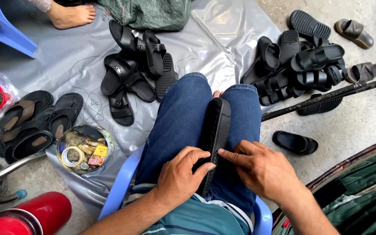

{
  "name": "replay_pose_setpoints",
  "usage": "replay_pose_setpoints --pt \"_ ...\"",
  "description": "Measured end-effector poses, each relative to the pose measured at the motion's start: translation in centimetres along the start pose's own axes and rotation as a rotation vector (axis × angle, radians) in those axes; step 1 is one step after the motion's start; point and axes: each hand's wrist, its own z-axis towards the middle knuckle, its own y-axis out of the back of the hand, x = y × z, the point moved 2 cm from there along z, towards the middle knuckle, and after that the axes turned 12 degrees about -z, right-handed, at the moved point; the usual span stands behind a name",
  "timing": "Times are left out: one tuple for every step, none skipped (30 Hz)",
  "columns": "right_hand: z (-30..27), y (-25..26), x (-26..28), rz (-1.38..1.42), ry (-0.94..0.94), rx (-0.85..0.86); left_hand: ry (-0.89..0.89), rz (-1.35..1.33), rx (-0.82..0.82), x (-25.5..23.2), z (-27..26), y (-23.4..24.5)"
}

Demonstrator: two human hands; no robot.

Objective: Hand-sewing the sole of a black sandal using a needle and thread.

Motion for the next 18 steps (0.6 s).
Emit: replay_pose_setpoints --pt "0.0 0.3 0.4 -0.056 -0.014 0.004 0.004 0.004 0.006 0.1 0.0 -0.1" --pt "0.0 0.6 0.8 -0.113 -0.029 0.007 0.009 0.008 0.012 0.1 0.0 -0.1" --pt "-0.1 0.6 1.2 -0.110 -0.030 0.010 0.012 0.009 0.014 -0.1 -0.1 -0.2" --pt "-0.1 0.6 1.6 -0.154 -0.094 0.058 -0.056 0.012 -0.020 -0.4 -0.1 -0.2" --pt "-0.2 0.5 1.9 -0.199 -0.156 0.107 -0.122 0.015 -0.055 -0.7 -0.2 -0.2" --pt "-0.3 0.2 1.8 -0.195 -0.155 0.111 -0.117 0.015 -0.054 -0.9 -0.2 -0.2" --pt "-0.2 0.0 1.8 -0.209 -0.142 0.079 -0.169 0.001 -0.073 -1.1 -0.2 -0.1" --pt "-0.1 -0.2 1.8 -0.223 -0.128 0.047 -0.222 -0.013 -0.092 -1.3 -0.2 0.1" --pt "0.0 -0.4 1.2 -0.223 -0.121 0.047 -0.218 -0.011 -0.098 -1.4 -0.1 0.2" --pt "0.1 -0.3 0.7 -0.050 -0.045 -0.079 -0.231 -0.022 -0.097 -1.5 -0.1 0.3" --pt "0.3 -0.1 0.2 0.121 0.031 -0.205 -0.247 -0.034 -0.098 -1.6 -0.1 0.5" --pt "0.3 -0.4 0.1 0.120 0.038 -0.204 -0.246 -0.032 -0.105 -1.4 -0.1 0.6" --pt "0.3 -0.7 -0.1 0.213 0.017 -0.210 -0.250 -0.054 -0.097 -1.3 -0.2 0.5" --pt "0.4 -1.0 -0.4 0.307 -0.005 -0.214 -0.254 -0.076 -0.089 -1.1 -0.2 0.4" --pt "0.6 -1.0 -0.2 0.315 -0.001 -0.204 -0.241 -0.075 -0.090 -1.1 -0.2 0.5" --pt "0.8 -0.9 -0.1 0.302 -0.007 -0.211 -0.269 -0.087 -0.084 -1.1 -0.2 0.4" --pt "0.7 -1.0 0.1 0.290 -0.026 -0.222 -0.301 -0.102 -0.064 -1.1 -0.2 0.4" --pt "0.5 -1.3 0.4 0.300 -0.035 -0.216 -0.292 -0.103 -0.053 -1.1 -0.5 0.2"
